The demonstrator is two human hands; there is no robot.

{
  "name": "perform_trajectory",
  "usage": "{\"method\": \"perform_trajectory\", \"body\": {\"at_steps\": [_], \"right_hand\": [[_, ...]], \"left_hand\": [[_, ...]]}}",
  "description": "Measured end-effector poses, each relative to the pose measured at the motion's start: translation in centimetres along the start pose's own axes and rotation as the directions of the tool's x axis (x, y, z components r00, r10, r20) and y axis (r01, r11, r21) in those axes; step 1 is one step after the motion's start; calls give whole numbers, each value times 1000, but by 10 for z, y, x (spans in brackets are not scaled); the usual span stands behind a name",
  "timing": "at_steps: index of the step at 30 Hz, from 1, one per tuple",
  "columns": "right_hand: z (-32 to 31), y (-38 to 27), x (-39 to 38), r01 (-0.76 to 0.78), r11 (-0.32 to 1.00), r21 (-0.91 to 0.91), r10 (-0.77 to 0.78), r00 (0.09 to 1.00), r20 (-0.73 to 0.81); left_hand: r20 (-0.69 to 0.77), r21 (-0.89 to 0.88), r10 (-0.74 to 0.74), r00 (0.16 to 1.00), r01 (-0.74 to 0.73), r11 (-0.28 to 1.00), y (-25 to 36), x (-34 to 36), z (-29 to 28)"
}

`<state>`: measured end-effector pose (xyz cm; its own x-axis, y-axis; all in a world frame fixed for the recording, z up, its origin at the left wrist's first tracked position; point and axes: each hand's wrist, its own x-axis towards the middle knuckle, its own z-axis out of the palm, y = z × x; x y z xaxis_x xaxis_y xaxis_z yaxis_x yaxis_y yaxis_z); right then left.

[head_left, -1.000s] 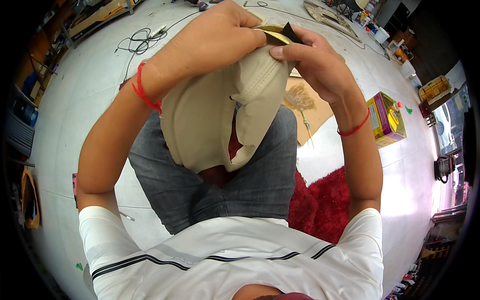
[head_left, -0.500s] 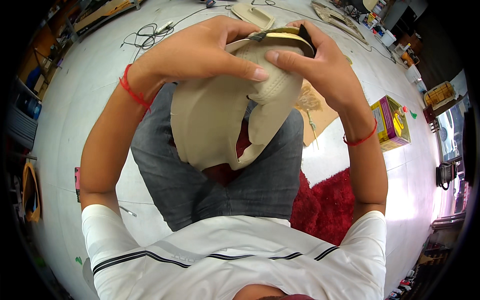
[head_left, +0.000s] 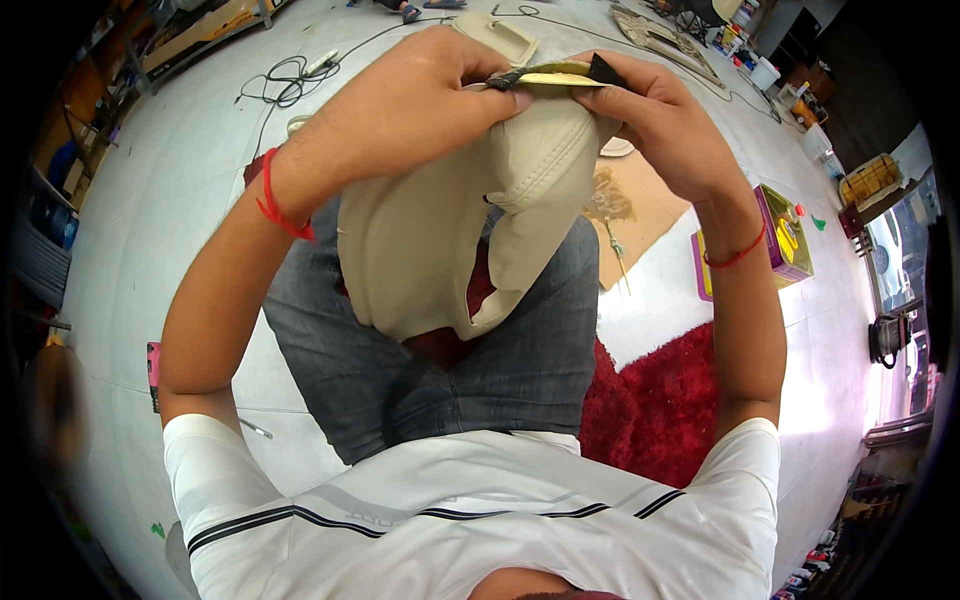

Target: The person sits on the floor and works on a beige car interior panel, peeling off yellow tape and smoothing the surface by hand. They repeatedly flip and rotate the panel to access different edges and seams, pressing and adjusting the material throughout.

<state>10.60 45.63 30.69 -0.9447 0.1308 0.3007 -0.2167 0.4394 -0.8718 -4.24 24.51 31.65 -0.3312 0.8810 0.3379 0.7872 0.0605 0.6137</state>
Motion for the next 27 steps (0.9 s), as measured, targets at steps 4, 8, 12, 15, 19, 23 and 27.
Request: {"method": "perform_trajectory", "body": {"at_steps": [4,8,12,15,19,23,27], "right_hand": [[-25,-1,13,262,883,-390,-202,961,189],[-41,-16,10,221,853,-473,-72,947,312],[-37,-25,13,284,815,-505,-127,938,323],[-35,-26,16,382,670,-636,-196,918,345],[-30,-29,14,377,624,-685,-214,925,313],[-33,-21,16,488,537,-688,-344,872,349],[-27,-38,18,405,647,-646,-225,911,346]], "left_hand": [[-78,227,319,945,-295,928,5,7,2],[64,441,170,983,-180,879,32,13,-9],[115,579,177,978,-210,788,29,22,-11],[178,614,184,967,-255,747,32,29,-15],[158,563,368,916,-390,729,28,34,-12],[178,586,336,925,-374,719,39,36,-11],[215,659,335,917,-390,644,52,39,-11]]}}
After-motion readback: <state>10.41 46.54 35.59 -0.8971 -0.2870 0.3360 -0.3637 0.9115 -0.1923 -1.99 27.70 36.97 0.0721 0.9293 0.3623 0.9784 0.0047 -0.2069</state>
